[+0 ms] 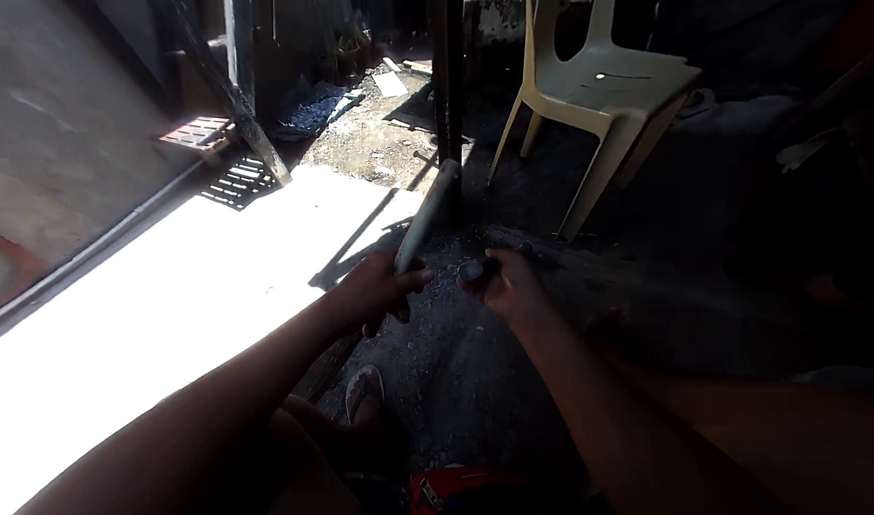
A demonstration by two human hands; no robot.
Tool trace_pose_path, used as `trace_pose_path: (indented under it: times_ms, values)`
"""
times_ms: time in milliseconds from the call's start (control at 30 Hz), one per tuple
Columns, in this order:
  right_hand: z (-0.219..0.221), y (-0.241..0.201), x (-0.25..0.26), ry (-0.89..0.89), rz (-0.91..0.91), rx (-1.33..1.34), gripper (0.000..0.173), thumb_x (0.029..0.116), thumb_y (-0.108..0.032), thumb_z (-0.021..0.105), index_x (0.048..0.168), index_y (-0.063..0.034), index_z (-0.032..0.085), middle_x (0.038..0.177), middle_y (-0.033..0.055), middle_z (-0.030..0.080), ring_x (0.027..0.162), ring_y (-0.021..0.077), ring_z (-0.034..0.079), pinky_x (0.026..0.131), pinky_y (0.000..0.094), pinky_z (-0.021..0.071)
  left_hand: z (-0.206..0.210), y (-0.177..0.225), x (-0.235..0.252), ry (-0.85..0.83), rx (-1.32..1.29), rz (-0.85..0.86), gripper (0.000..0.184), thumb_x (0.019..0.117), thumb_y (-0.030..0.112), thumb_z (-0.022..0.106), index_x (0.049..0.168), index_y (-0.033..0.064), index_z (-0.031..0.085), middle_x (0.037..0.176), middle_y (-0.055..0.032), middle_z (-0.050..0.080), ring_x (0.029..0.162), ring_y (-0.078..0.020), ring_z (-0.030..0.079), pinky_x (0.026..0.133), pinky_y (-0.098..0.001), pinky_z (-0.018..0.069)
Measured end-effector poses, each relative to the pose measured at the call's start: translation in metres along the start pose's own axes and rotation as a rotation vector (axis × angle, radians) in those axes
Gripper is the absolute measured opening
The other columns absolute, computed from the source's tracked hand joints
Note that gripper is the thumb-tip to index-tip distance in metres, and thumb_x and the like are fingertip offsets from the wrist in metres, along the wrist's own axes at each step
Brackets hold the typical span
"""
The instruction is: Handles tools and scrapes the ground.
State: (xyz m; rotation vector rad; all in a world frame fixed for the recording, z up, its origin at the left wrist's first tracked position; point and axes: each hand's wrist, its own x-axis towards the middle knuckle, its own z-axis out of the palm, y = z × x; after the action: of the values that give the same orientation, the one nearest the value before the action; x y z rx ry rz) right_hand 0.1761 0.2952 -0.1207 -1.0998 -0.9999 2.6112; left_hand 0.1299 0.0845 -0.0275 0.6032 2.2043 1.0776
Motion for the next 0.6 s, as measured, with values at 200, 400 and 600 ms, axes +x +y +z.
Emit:
trace_pose_path:
  times_ms: [200,400,600]
  values:
    - [-0.062,0.004,0.043,0.174,-0.011,-0.270,0.033,0.1034,-0.025,0.057,0.128,-0.0038,0.050,0.088,0.0151,0.063,0.065,0.0234,0.065,0.059,0.0401,0.0579,0.000,-0.031,0.017,0.145,-0.045,-0.058,0.033,0.1056,0.041,0.060,0.108,0.0076,0.061,0.061,-0.0083,0.053,0.042,-0.0162,0.049,0.041,-0.0290,0.0464]
    - [-0.130,0.058,0.072,0.192,0.222,-0.673,0.030,0.0992,-0.019,0.064,0.120,0.0013,0.055,0.083,0.0128,0.058,0.062,0.0231,0.061,0.060,0.0423,0.0584,0.006,-0.094,0.064,0.105,0.335,-0.201,0.047,0.1047,0.051,0.058,0.112,0.0054,0.060,0.075,-0.0134,0.062,0.054,-0.0240,0.059,0.053,-0.0410,0.0539]
    - [-0.172,0.104,0.083,0.060,0.325,-1.697,0.049,0.0910,-0.034,0.072,0.120,0.0057,0.065,0.126,0.0239,0.066,0.120,0.0362,0.064,0.101,0.0592,0.0500,0.015,-0.165,0.071,-0.027,0.417,-0.392,0.036,0.1086,0.039,0.055,0.121,0.0047,0.056,0.086,-0.0140,0.065,0.065,-0.0236,0.066,0.064,-0.0412,0.0584]
